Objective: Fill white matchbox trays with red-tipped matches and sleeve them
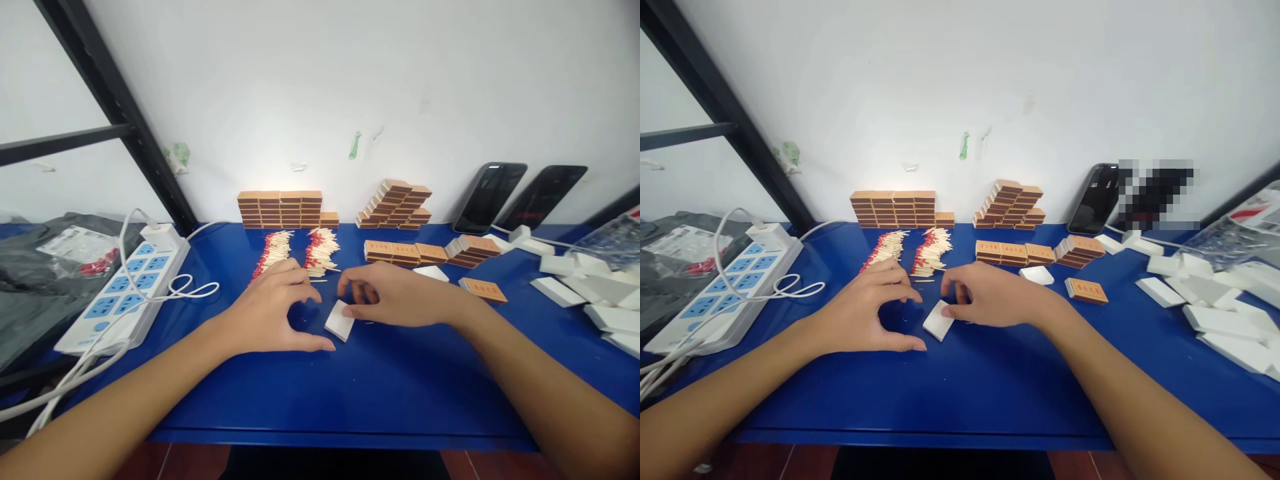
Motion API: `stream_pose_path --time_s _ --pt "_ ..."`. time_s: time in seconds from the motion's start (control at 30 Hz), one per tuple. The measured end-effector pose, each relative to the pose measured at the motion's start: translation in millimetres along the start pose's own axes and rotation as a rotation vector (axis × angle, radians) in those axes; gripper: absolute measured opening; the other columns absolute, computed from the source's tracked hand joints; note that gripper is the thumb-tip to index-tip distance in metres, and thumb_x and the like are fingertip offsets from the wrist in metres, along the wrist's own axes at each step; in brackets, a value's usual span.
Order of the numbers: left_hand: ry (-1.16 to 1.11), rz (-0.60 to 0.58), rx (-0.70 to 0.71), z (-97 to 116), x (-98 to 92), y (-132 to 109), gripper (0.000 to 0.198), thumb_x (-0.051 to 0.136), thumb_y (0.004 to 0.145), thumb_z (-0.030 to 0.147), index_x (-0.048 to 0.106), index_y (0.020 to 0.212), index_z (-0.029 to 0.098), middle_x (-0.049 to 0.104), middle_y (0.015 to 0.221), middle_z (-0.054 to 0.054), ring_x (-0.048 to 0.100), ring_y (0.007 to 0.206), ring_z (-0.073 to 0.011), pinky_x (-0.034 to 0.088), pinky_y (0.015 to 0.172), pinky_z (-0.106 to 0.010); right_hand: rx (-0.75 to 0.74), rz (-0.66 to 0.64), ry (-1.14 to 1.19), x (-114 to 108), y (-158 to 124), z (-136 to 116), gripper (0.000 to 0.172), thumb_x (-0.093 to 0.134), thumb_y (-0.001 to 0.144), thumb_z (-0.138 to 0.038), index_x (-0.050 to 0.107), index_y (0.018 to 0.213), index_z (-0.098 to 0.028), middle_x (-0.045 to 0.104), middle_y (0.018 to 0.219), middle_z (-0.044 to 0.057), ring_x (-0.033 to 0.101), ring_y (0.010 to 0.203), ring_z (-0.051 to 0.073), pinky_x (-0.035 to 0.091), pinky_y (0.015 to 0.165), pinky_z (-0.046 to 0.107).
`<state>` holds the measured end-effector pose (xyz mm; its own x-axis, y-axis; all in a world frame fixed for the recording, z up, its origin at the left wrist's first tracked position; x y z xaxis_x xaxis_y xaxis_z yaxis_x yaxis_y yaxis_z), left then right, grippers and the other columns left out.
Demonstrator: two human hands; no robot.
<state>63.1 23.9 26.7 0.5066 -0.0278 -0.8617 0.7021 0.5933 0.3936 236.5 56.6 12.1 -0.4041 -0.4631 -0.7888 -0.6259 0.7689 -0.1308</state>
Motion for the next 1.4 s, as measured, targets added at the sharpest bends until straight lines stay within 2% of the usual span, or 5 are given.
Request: stream_pose_path --time_s 0.17,0.3,0.43,0.7,1.4 --pt "0.071 -0.015 -0.073 -8 2.4 -1 0.055 0.087 0.078 0.069 0.081 0.102 0.02 0.065 0.082 -0.004 0.057 0.085 -0.0231 0.047 0.077 -0.039 -0.035 0.155 0.032 16 9 -8 0.008 0.063 0.094 -0.019 0.067 0.1 -0.022 0.066 0.072 -0.003 0.058 0.065 0.014 0.039 0.062 0.027" --pt "0.146 -0.039 -0.103 -16 -1.6 0 0.029 0.078 0.094 0.044 0.082 0.107 0.019 0.064 0.085 -0.004 0.057 0.087 -0.0229 0.045 0.081 -0.04 -0.059 0.279 0.106 15 17 -5 0.01 0.063 0.101 -0.029 0.069 0.103 -0.022 0.068 0.074 -0.003 0.058 0.065 0.013 0.039 0.063 0.028" --pt "0.152 -0.051 -0.033 -12 -12.6 1 0.029 0.08 0.09 0.049 0.083 0.101 0.022 0.064 0.084 -0.003 0.057 0.088 -0.0227 0.045 0.086 -0.041 -0.1 0.374 0.01 8 26 0 0.008 0.067 0.101 -0.025 0.074 0.099 -0.021 0.067 0.075 -0.003 0.056 0.067 0.013 0.038 0.066 0.028" --pt "0.122 -0.195 -0.066 -16 -5.8 -2 0.035 0.083 0.085 0.057 0.083 0.099 0.025 0.067 0.088 -0.003 0.061 0.092 -0.0234 0.046 0.091 -0.042 -0.08 0.372 -0.179 16 42 -4 0.003 0.072 0.099 -0.018 0.074 0.099 -0.019 0.066 0.087 0.001 0.057 0.08 0.015 0.037 0.072 0.029" --pt "0.144 -0.188 -0.061 -23 -7.5 -2 0.04 0.084 0.086 0.061 0.084 0.097 0.022 0.066 0.084 -0.002 0.06 0.089 -0.0225 0.046 0.089 -0.042 -0.084 0.385 -0.263 22 44 -3 0.007 0.068 0.104 -0.022 0.073 0.108 -0.02 0.065 0.092 0.002 0.058 0.081 0.016 0.036 0.069 0.028"
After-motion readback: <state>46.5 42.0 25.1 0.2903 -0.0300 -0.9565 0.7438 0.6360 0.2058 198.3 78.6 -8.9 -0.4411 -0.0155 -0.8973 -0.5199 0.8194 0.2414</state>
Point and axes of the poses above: each hand's wrist, its own y-axis towards the middle knuckle, its own x-axis out of the palm, z = x × y, the point moved 7 cm from there along y, towards the middle knuckle
